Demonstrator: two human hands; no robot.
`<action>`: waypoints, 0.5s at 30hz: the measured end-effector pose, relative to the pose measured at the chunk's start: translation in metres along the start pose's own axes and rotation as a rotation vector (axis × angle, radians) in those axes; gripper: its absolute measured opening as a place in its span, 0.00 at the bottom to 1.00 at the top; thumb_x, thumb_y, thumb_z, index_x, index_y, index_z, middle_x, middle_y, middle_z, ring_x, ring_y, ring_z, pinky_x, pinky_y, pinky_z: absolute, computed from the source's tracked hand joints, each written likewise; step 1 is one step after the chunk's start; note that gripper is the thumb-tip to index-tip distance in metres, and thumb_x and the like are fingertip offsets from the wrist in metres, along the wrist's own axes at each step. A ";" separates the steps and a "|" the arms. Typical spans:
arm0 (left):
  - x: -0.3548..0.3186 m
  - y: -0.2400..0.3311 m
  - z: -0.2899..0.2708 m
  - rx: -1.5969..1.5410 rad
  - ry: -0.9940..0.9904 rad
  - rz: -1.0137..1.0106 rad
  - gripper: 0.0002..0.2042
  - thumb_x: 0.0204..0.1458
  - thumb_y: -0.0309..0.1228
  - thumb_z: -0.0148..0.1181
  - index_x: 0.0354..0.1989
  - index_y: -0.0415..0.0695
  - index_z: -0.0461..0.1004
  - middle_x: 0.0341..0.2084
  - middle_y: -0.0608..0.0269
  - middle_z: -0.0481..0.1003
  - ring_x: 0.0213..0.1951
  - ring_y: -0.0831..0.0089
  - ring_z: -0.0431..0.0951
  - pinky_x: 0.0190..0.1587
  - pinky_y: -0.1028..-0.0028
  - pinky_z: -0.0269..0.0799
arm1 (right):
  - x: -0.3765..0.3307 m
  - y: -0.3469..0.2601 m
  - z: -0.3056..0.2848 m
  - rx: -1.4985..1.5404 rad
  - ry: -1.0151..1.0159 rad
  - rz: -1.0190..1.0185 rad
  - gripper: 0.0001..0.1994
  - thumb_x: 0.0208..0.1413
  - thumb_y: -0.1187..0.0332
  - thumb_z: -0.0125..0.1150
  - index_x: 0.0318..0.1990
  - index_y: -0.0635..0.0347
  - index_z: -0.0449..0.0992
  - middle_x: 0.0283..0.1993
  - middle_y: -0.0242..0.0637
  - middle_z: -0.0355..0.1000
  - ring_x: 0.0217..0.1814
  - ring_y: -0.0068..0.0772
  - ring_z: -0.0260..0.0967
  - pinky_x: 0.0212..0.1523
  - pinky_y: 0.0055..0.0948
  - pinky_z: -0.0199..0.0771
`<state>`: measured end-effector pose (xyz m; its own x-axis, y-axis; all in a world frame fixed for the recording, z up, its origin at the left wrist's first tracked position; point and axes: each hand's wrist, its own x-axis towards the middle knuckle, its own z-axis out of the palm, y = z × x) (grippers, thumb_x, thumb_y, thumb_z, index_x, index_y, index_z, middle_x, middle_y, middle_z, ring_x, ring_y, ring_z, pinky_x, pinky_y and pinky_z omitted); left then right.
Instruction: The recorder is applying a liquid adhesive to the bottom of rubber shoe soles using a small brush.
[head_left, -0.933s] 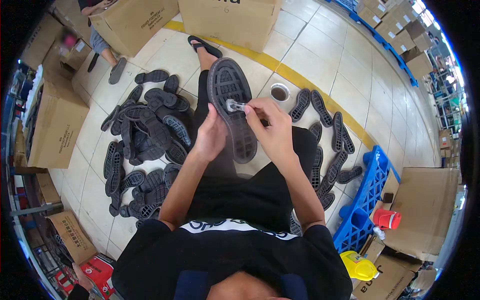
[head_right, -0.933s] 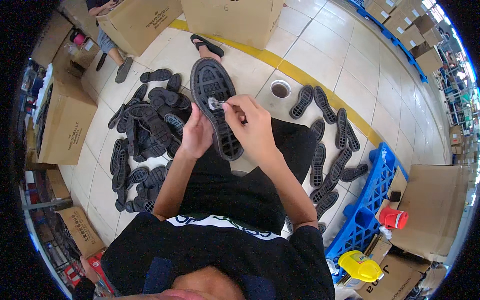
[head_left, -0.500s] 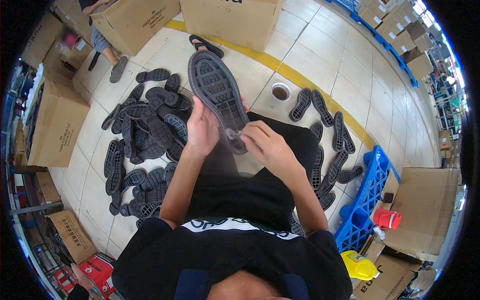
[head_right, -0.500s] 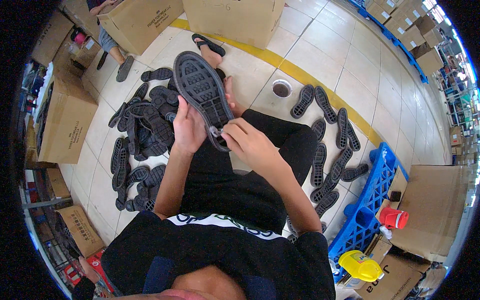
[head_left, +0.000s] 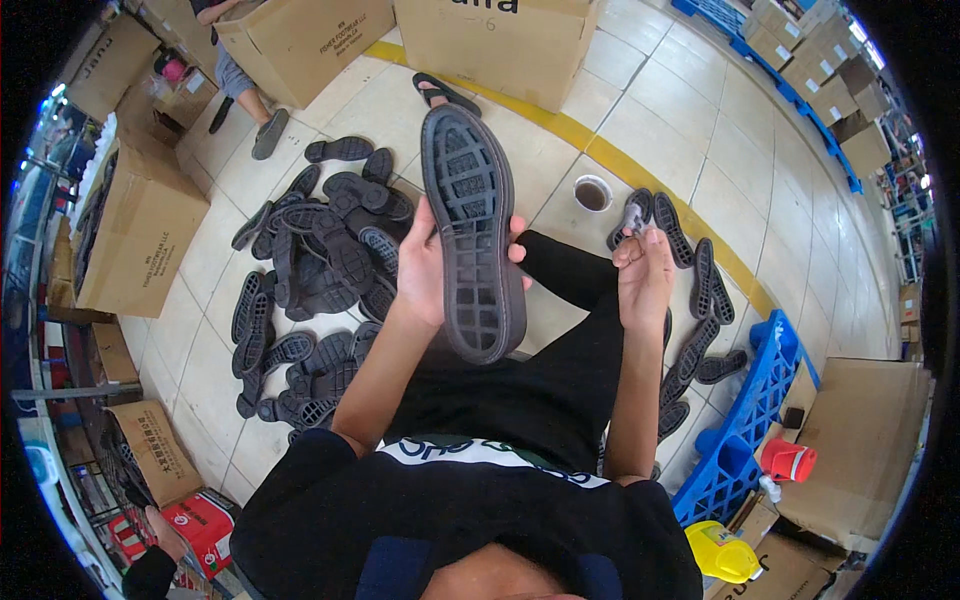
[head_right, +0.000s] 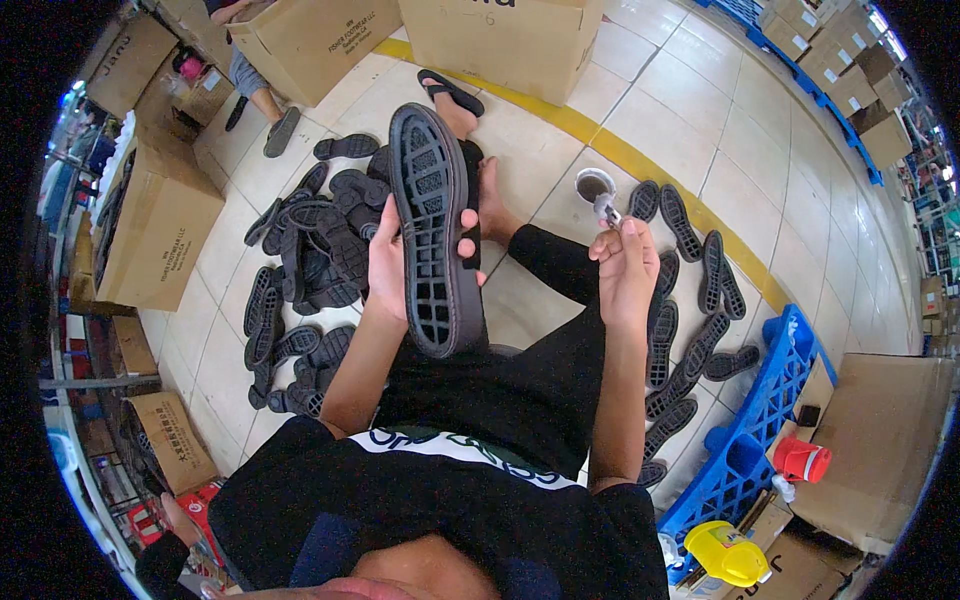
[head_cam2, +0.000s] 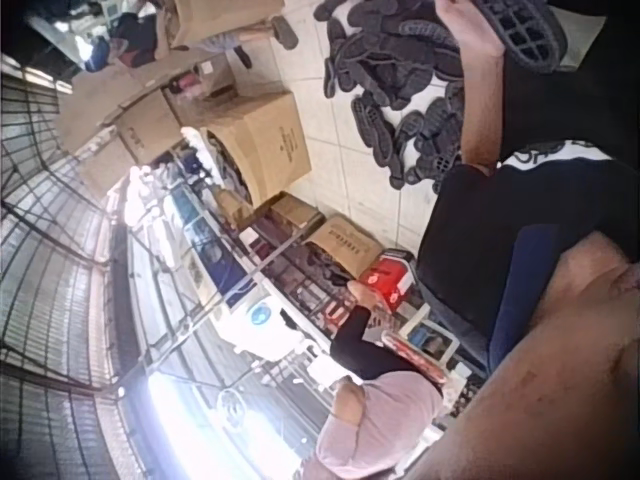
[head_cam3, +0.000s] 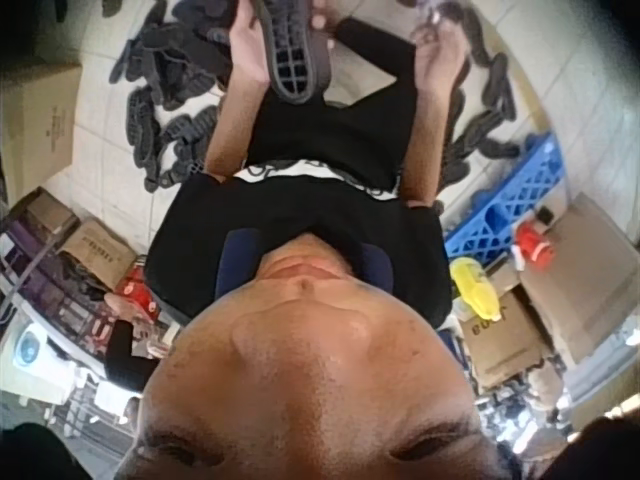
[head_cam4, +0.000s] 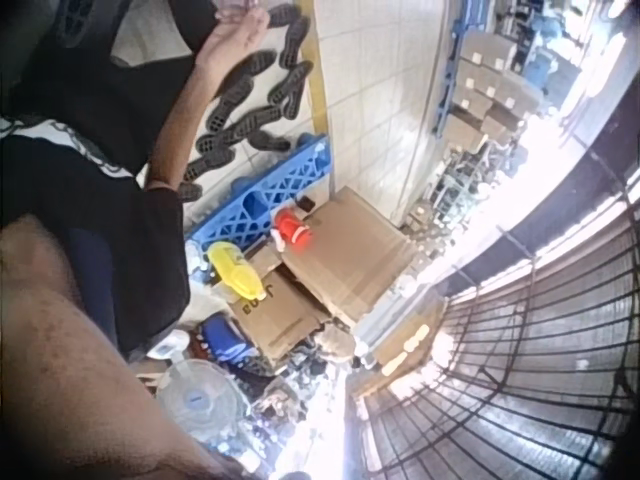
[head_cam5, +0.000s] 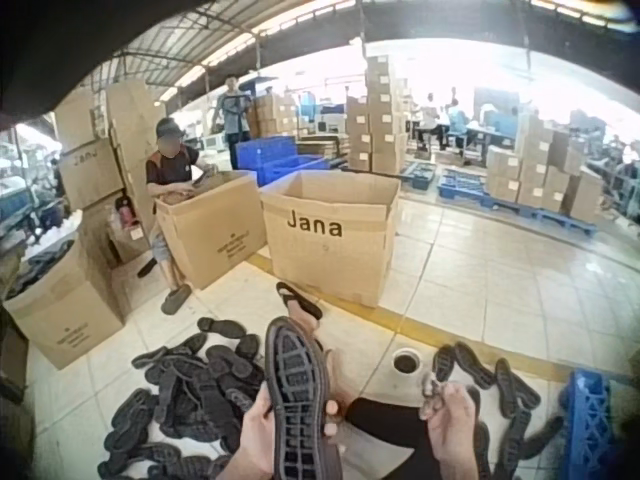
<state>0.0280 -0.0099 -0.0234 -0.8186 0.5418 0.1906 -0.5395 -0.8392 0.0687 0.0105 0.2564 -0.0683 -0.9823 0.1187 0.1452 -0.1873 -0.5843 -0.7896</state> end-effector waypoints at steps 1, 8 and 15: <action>0.001 -0.003 0.000 -0.028 -0.066 -0.024 0.40 0.58 0.64 0.26 0.64 0.41 0.57 0.58 0.40 0.65 0.54 0.45 0.71 0.55 0.38 0.62 | 0.001 0.014 -0.014 0.001 0.054 0.031 0.09 0.66 0.66 0.49 0.40 0.63 0.71 0.38 0.39 0.74 0.30 0.23 0.68 0.34 0.23 0.68; 0.011 -0.019 0.006 0.244 0.172 -0.047 0.40 0.59 0.63 0.29 0.66 0.39 0.54 0.58 0.37 0.63 0.57 0.41 0.67 0.59 0.42 0.60 | -0.018 0.107 -0.120 0.274 0.652 0.604 0.08 0.61 0.63 0.56 0.40 0.57 0.74 0.38 0.33 0.75 0.35 0.26 0.68 0.39 0.28 0.70; 0.033 -0.041 -0.010 0.400 0.268 -0.072 0.35 0.62 0.55 0.31 0.69 0.42 0.45 0.62 0.32 0.55 0.63 0.36 0.56 0.67 0.44 0.48 | -0.007 0.107 -0.139 0.184 0.576 0.516 0.09 0.61 0.63 0.55 0.40 0.59 0.74 0.38 0.35 0.76 0.33 0.26 0.69 0.37 0.27 0.70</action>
<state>0.0213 0.0428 -0.0300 -0.8321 0.5482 -0.0838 -0.5218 -0.7227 0.4533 -0.0017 0.3048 -0.2367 -0.7959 0.1638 -0.5829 0.2425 -0.7959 -0.5548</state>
